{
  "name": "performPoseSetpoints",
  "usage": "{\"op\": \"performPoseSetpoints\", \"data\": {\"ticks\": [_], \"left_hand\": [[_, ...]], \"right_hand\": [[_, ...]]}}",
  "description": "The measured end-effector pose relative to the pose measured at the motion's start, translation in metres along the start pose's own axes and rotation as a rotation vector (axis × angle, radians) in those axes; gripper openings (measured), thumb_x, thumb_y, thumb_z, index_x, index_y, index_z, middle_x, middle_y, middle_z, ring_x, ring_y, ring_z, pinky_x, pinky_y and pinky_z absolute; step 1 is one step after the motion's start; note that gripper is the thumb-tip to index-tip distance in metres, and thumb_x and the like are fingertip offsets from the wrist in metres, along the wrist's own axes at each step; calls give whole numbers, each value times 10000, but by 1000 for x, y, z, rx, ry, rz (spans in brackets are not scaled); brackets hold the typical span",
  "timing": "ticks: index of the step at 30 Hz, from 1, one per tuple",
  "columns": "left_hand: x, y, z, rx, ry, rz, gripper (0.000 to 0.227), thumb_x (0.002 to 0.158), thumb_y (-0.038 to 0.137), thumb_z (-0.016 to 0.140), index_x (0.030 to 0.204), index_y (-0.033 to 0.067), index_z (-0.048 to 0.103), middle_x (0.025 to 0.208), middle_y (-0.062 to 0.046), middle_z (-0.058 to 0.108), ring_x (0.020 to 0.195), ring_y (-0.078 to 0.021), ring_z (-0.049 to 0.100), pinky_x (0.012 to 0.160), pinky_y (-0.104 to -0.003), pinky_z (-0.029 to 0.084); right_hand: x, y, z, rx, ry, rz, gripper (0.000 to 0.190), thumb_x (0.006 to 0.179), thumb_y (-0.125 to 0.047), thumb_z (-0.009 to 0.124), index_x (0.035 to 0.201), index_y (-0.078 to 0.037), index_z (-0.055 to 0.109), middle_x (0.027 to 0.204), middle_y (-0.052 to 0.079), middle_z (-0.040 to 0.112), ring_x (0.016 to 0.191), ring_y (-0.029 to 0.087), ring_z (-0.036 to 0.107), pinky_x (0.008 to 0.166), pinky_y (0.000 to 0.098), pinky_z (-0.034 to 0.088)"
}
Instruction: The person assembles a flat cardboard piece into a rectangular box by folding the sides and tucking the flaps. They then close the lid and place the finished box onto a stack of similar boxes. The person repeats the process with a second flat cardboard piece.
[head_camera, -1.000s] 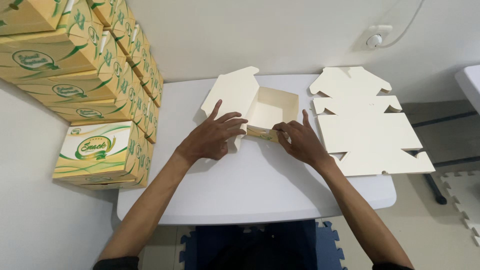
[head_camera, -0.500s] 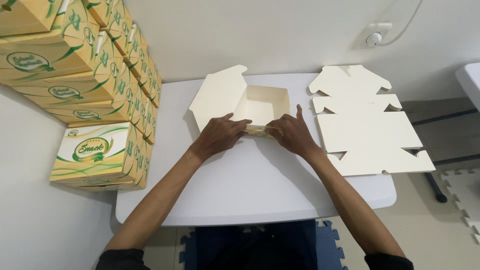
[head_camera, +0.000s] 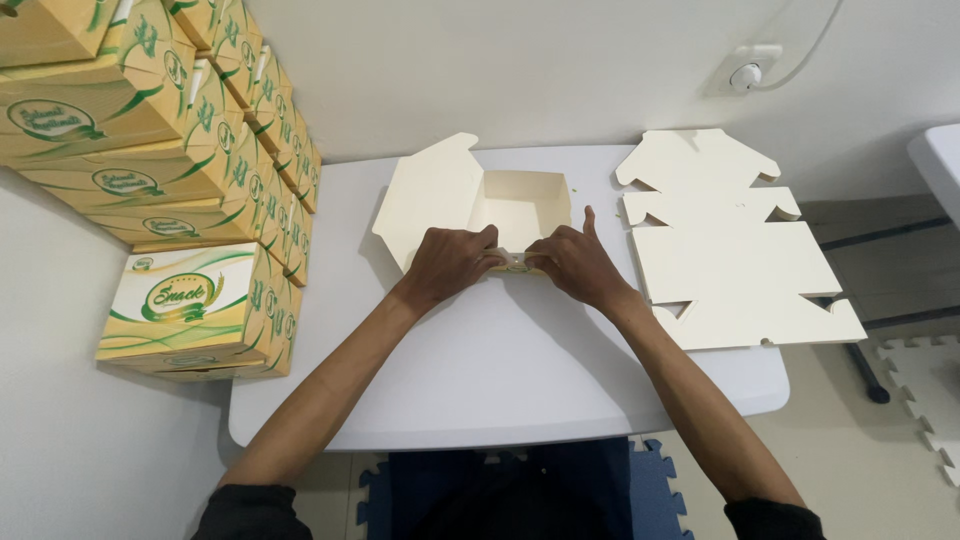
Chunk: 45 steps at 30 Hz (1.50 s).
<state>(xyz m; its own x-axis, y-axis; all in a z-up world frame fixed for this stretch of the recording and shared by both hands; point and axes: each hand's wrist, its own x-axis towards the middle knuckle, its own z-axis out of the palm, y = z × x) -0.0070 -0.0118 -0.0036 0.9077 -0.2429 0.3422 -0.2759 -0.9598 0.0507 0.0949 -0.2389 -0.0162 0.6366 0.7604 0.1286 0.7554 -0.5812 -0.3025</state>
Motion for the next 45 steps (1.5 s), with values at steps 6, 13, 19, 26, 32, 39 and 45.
{"op": "performPoseSetpoints", "data": {"ticks": [6,13,19,26,32,39,45], "left_hand": [[14,-4,6,-107,-89,-49,322,946,358,819,1197,188,711,837,-71,833,792,-293,816,805,-444,662],[27,-7,1,-162,-172,-130,260,874,330,895,1035,132,844,785,-99,809,779,-317,789,823,-447,664],[32,-17,14,-219,-186,-143,253,829,328,932,934,123,827,720,-63,779,743,-296,776,795,-448,660],[33,-2,-12,-179,-251,-121,262,853,339,913,993,137,822,771,-62,791,803,-299,787,820,-466,658],[31,2,-8,-173,-277,-78,222,942,261,834,1118,127,840,897,-120,833,855,-336,805,867,-494,662],[39,-10,9,-138,-264,-70,316,882,434,878,1052,168,860,861,-74,836,839,-317,812,875,-479,673],[45,-4,-3,-88,-337,-62,275,889,369,865,1096,189,850,894,-90,828,910,-311,808,1142,-528,543]], "right_hand": [[0,2,1,-1,6,-14,203,1029,-265,729,1189,-169,809,975,83,826,1140,215,755,1322,720,95],[1,4,1,13,8,-24,199,1029,-256,728,1189,-172,813,963,81,829,1149,221,752,1327,719,71],[1,9,7,33,-22,-37,217,1060,-255,679,1197,-131,794,1033,109,826,1217,240,730,1341,683,80],[-1,5,0,76,-40,-58,232,1048,-243,685,1197,-90,775,1086,150,813,1261,266,710,1362,630,114],[2,5,4,64,-21,-72,205,1045,-235,688,1172,-110,789,1051,124,820,1239,250,718,1359,628,93],[2,4,3,45,-42,-77,194,1039,-239,693,1151,-116,794,1054,122,820,1239,247,720,1366,617,86],[-2,-2,-5,62,-34,-73,183,1049,-238,691,1140,-120,798,1022,115,817,1216,245,731,1368,611,87]]}}
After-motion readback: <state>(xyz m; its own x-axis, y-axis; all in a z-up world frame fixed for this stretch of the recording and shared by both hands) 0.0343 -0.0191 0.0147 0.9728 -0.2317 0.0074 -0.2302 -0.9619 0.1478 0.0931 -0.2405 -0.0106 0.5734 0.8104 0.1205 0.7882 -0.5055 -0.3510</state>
